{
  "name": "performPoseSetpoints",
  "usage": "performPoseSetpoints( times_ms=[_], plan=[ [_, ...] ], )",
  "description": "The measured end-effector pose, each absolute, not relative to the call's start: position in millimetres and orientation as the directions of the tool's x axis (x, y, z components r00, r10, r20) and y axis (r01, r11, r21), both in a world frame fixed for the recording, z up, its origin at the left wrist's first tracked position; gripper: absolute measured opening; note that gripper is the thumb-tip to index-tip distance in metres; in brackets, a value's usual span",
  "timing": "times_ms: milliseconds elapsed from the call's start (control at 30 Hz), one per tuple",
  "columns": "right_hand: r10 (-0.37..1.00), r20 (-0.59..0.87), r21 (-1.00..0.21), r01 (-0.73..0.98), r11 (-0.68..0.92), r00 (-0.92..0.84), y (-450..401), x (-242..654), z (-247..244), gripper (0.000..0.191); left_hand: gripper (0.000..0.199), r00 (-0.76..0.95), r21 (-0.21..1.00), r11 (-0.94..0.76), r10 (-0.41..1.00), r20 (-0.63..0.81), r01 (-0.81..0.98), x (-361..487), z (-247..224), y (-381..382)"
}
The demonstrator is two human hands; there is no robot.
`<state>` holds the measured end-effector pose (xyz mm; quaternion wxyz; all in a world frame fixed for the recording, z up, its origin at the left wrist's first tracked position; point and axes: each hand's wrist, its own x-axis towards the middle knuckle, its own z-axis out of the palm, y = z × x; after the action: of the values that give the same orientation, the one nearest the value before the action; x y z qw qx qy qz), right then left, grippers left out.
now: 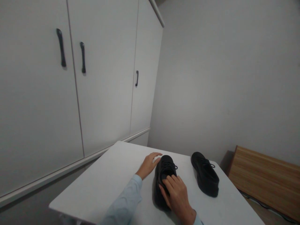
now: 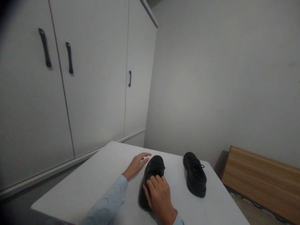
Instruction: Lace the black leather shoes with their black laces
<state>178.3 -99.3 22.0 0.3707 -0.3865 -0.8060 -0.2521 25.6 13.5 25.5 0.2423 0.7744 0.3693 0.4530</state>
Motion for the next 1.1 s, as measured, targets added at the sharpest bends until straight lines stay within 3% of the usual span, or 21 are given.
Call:
performPoseSetpoints(
  times_ms=[300,467,567,667,1100],
  plan=[
    [0.443,0.689,0.131,0.7,0.702,-0.573,-107.0,175.8,25.7,0.009,0.042,0.573,0.764,-0.618,0.7,0.426,0.186,28.7,26.3,8.8],
    [0.449,0.756,-0.088,0.607,0.79,-0.475,-100.9,187.3,35.6,0.019,0.045,0.6,0.794,-0.585,0.699,0.388,0.168,32.8,24.2,6.4],
    [0.541,0.796,-0.256,0.661,0.705,-0.269,-89.4,200.5,37.6,0.017,0.045,0.586,0.804,-0.569,0.715,0.382,0.17,33.4,25.5,4.2],
    [0.587,0.801,-0.345,0.71,0.613,-0.117,-78.5,213.0,37.3,0.013,0.045,0.58,0.808,-0.564,0.72,0.381,0.17,33.2,26.5,3.2],
    [0.636,0.735,-0.315,0.711,0.628,-0.236,-68.0,215.1,23.7,0.01,0.05,0.562,0.848,-0.512,0.745,0.36,0.135,34.0,31.0,-0.8]
  ],
)
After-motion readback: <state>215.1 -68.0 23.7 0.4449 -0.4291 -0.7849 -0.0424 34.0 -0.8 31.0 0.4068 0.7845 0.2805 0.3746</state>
